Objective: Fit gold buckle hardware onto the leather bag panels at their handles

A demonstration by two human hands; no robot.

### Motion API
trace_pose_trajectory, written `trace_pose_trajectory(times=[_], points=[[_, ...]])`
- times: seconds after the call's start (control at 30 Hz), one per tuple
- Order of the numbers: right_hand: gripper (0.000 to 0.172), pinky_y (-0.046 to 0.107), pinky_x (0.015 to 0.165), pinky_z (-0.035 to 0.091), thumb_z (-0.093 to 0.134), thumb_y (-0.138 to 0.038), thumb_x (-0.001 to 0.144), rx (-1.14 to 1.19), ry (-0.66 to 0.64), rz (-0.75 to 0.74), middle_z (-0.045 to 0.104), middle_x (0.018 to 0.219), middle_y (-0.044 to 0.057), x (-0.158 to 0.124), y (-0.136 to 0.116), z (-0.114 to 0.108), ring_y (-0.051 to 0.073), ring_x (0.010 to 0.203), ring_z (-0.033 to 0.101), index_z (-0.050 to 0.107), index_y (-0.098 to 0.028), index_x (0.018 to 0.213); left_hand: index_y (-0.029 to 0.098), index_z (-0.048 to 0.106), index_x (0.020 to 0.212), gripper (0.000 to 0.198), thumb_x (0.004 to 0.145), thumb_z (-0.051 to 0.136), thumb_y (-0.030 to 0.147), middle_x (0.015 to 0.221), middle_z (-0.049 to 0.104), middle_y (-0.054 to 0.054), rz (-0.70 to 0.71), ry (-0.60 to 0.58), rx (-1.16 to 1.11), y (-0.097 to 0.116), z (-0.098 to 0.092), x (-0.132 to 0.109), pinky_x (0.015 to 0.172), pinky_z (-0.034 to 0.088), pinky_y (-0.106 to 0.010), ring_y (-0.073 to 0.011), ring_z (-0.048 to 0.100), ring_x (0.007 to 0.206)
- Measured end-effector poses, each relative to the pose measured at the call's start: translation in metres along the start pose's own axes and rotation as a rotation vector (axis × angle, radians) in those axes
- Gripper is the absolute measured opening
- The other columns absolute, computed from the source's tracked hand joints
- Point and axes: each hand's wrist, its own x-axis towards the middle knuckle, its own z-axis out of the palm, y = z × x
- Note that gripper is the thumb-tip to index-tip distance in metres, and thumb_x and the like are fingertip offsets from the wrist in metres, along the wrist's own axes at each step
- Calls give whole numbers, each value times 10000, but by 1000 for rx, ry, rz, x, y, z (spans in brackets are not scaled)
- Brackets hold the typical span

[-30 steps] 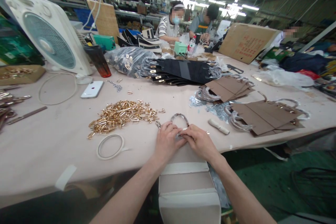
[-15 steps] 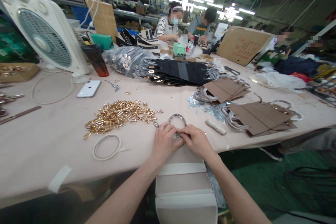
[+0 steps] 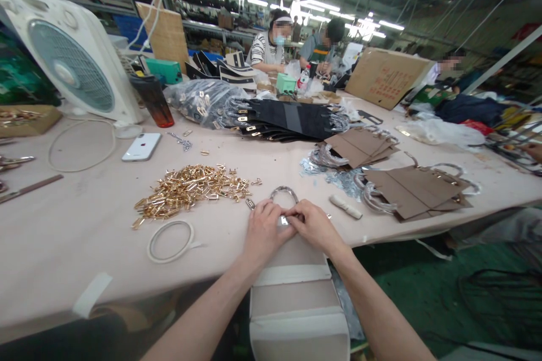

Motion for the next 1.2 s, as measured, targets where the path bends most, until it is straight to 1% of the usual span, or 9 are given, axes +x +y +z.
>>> trace_pose_trajectory(times=[0.3, 0.4, 0.53, 0.67, 0.83, 0.97, 1.07, 1.13, 1.2], points=[[221, 333, 907, 516, 602, -223, 996, 257, 97, -130, 694, 993, 43, -21, 5, 4, 196, 978, 663, 774, -274, 1125, 261, 697, 1099, 272, 863, 798, 350, 1111, 727, -55, 99, 21, 18, -6, 4, 2, 1059, 478, -498, -328, 541, 1263], [230, 321, 865, 539, 629, -314, 984, 372, 206, -108, 728, 1041, 49, -12, 30, -19, 196, 958, 684, 763, -264, 1165, 262, 703, 1099, 314, 838, 818, 394, 1114, 735, -61, 112, 34, 33, -11, 7, 4, 1032, 495, -517, -350, 555, 1242], [353, 345, 816, 564, 539, -421, 992, 269, 486, 137, 764, 1035, 92, 20, 88, -56, 216, 880, 705, 750, -194, 1162, 271, 708, 1090, 314, 832, 821, 410, 1135, 735, -59, 106, 53, 28, -12, 7, 4, 1020, 507, -517, -349, 565, 1250], [327, 377, 931, 560, 636, -386, 898, 145, 328, 164, 802, 1069, 100, 61, 127, -68, 248, 966, 739, 789, -192, 1112, 267, 700, 1103, 323, 836, 817, 409, 1140, 730, -60, 111, 61, 11, -10, 4, 3, 1013, 515, -516, -343, 571, 1240], [231, 383, 916, 556, 806, -314, 732, 65, 179, 164, 825, 976, 80, 91, 135, -56, 290, 927, 758, 837, -218, 940, 264, 690, 1108, 331, 836, 825, 395, 1134, 727, -55, 107, 48, 5, -9, 3, 2, 1032, 502, -520, -335, 563, 1238], [189, 379, 905, 538, 815, -283, 731, 22, 205, 216, 816, 935, 68, 95, 137, -47, 270, 904, 746, 821, -220, 910, 262, 689, 1135, 357, 832, 832, 386, 1228, 704, -75, 119, 69, 45, -5, 2, 0, 1078, 476, -548, -347, 536, 1291], [195, 358, 871, 523, 815, -253, 736, 24, 259, 219, 789, 908, 63, 91, 136, -42, 226, 851, 715, 784, -192, 919, 270, 686, 1184, 400, 820, 841, 330, 1386, 636, -98, 162, 63, 142, 5, -1, 0, 1159, 379, -628, -393, 451, 1391], [196, 341, 853, 513, 806, -217, 735, 40, 302, 208, 764, 872, 42, 87, 132, -40, 195, 808, 683, 751, -187, 921, 275, 674, 1228, 419, 832, 809, 245, 1443, 601, -101, 207, 14, 198, 16, -3, 3, 1166, 359, -642, -404, 425, 1411], [164, 334, 852, 505, 779, -205, 755, 68, 341, 183, 742, 848, 20, 81, 125, -37, 179, 792, 660, 721, -197, 908, 273, 655, 1271, 434, 861, 726, 151, 1413, 617, -95, 248, -71, 204, 26, -3, 7, 1116, 427, -585, -375, 478, 1350]])
